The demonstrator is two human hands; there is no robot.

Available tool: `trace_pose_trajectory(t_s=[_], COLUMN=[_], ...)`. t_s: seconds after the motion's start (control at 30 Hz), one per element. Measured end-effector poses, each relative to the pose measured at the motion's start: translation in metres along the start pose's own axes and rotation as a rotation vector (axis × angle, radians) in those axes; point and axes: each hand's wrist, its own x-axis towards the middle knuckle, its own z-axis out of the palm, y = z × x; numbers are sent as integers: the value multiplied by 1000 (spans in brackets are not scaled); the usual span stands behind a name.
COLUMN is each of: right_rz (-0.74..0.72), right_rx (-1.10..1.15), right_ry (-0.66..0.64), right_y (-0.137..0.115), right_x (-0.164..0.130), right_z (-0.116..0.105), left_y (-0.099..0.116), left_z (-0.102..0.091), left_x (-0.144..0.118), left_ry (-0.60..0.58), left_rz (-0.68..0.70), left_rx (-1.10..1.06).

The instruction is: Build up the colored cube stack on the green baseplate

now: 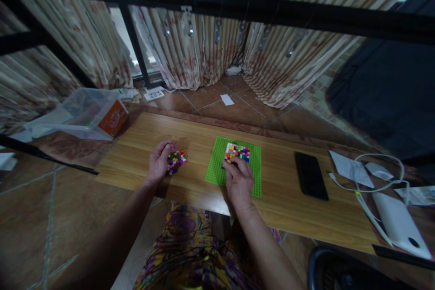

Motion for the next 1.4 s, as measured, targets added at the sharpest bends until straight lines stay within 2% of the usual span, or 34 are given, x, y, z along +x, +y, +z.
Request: trace_pose_trajectory(t_s=[0.13,0.23,0.3,0.37,0.47,0.57,0.63,0.77,0.93,1.07,1.17,1.27,1.4], right_rz=[87,165,157,128,96,84,84,106,127,89,91,163,297], right_rx=[110,143,164,200,234,233,208,89,-67,-94,-25,156,437], right_ry=[11,103,118,69,-93,-257,-321,-412,-432,-431,-425,-433,-378], right_y=[-5,-13,-21,-31,-47,-60,-67,-78,-85,-85,-83,-80,-71], right_x=[2,1,0,-3,-8,-8,-5,6,12,11,10,4,-7], right_z=[-10,-20,-23,-21,-6,21,42,75,93,94,89,76,44], left_y=[0,0,0,0,0,-1,-2,-3,-3,-4,-4,-4,-5], left_z=[0,0,0,0,-1,-2,-3,-2,-3,-3,-2,-2,-2], left_x=[0,0,0,0,-1,-1,0,0,2,2,2,2,2], left_ry=[-11,-15,-19,-21,-18,-27,-30,-34,-21,-23,-24,-26,-26], left_rz=[14,26,23,14,13,28,35,38,48,42,32,25,19], left_rx=[0,24,36,41,55,77,80,80,116,120,97,90,82])
